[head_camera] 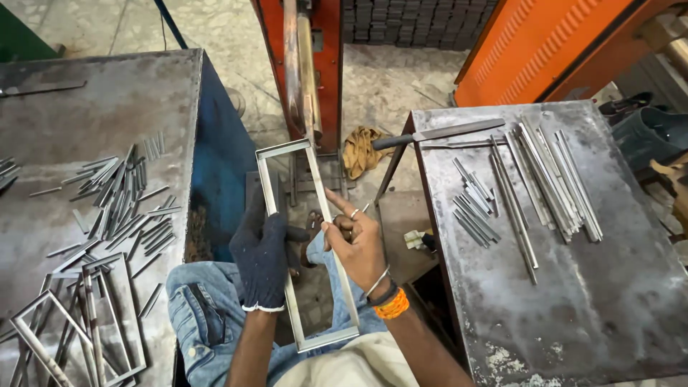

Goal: The person repeatedly picks up short metal rods, joins them into rectangular frames, and welds the corners using a handheld welding torch. Finished frames are placed on a metal table to the left.

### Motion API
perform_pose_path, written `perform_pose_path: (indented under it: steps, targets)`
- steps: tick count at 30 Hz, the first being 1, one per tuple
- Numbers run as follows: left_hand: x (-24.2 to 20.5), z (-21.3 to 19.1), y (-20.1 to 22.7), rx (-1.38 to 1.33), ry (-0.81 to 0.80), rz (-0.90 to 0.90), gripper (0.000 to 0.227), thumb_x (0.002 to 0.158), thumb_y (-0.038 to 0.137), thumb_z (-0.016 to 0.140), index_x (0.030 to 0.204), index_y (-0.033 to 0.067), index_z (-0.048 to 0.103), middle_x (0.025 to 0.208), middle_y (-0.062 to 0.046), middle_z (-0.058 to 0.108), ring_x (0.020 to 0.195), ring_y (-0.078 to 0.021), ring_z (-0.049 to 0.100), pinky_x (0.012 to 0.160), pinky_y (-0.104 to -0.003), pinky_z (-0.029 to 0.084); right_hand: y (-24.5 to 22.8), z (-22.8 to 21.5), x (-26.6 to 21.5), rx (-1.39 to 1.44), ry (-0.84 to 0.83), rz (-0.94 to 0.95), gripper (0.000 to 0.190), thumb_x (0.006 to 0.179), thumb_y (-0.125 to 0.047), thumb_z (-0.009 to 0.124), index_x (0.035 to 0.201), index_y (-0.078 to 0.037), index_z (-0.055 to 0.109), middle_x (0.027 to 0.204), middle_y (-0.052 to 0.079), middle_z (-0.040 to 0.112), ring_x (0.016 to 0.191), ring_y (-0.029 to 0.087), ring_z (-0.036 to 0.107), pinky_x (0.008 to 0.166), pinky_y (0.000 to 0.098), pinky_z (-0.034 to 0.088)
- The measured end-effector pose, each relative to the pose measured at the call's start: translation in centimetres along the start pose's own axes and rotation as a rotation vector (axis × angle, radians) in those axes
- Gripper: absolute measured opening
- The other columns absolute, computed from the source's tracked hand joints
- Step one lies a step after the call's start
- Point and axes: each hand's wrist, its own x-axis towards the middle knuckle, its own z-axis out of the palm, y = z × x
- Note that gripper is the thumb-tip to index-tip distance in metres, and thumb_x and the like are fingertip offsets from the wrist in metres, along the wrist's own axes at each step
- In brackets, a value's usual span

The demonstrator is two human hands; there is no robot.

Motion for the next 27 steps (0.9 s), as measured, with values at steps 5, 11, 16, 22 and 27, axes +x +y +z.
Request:
perform_pose_path:
  steps: [5, 11, 16, 22, 27]
  targets:
    - [0.2, -0.3, -0.2, 0.005, -0.035, 0.009, 0.05, 0.096, 0.01, 0.053, 0.147, 0.008, 0.057, 0.066, -0.01, 0.072, 0.036, -0.01, 0.051, 0.032, -0.027, 0.038, 0.1, -0.1, 0.0, -0.049, 0.006, 0.009, 0.057, 0.094, 0.006, 0.063, 0.15, -0.003, 0.055, 0.07, -0.007, 0.059, 0.062, 0.001, 0.054, 0.055, 0.0196, 0.043]
    - [0.1, -0.4, 0.0, 0.008, -0.014, 0.039, 0.05, 0.097, 0.01, 0.053, 0.146, 0.0072, 0.058, 0.065, -0.008, 0.07, 0.038, -0.009, 0.051, 0.034, -0.026, 0.04, -0.4, 0.1, 0.0, -0.043, -0.004, 0.004, 0.058, 0.094, 0.006, 0.063, 0.151, -0.003, 0.054, 0.069, -0.007, 0.056, 0.063, 0.0, 0.05, 0.055, 0.0193, 0.04]
    - [0.1, -0.7, -0.2, 0.019, -0.002, 0.041, 0.05, 0.094, 0.006, 0.055, 0.143, 0.0049, 0.063, 0.068, -0.006, 0.071, 0.043, -0.0079, 0.054, 0.038, -0.026, 0.042, -0.5, 0.3, -0.3, -0.09, 0.012, 0.022, 0.057, 0.094, 0.006, 0.063, 0.149, -0.004, 0.056, 0.066, -0.008, 0.054, 0.061, 0.001, 0.051, 0.053, 0.02, 0.04]
    - [-0.5, -0.2, -0.1, 0.019, 0.008, 0.068, 0.052, 0.096, 0.006, 0.054, 0.148, 0.0084, 0.057, 0.069, -0.005, 0.068, 0.043, -0.0074, 0.051, 0.038, -0.025, 0.04, -0.3, 0.8, -0.8, -0.087, 0.03, -0.022, 0.057, 0.097, 0.006, 0.061, 0.152, -0.005, 0.054, 0.068, -0.008, 0.049, 0.063, 0.001, 0.049, 0.056, 0.0199, 0.041]
    - [-0.6, 0.4, -0.6, -0.063, 0.0, 0.077, 0.051, 0.101, 0.007, 0.052, 0.151, 0.0075, 0.055, 0.072, -0.006, 0.069, 0.045, -0.0085, 0.053, 0.04, -0.026, 0.04, 0.1, -0.3, -0.3, -0.074, -0.023, -0.019, 0.056, 0.099, 0.003, 0.063, 0.154, -0.006, 0.052, 0.071, -0.006, 0.051, 0.064, 0.001, 0.05, 0.058, 0.0202, 0.046]
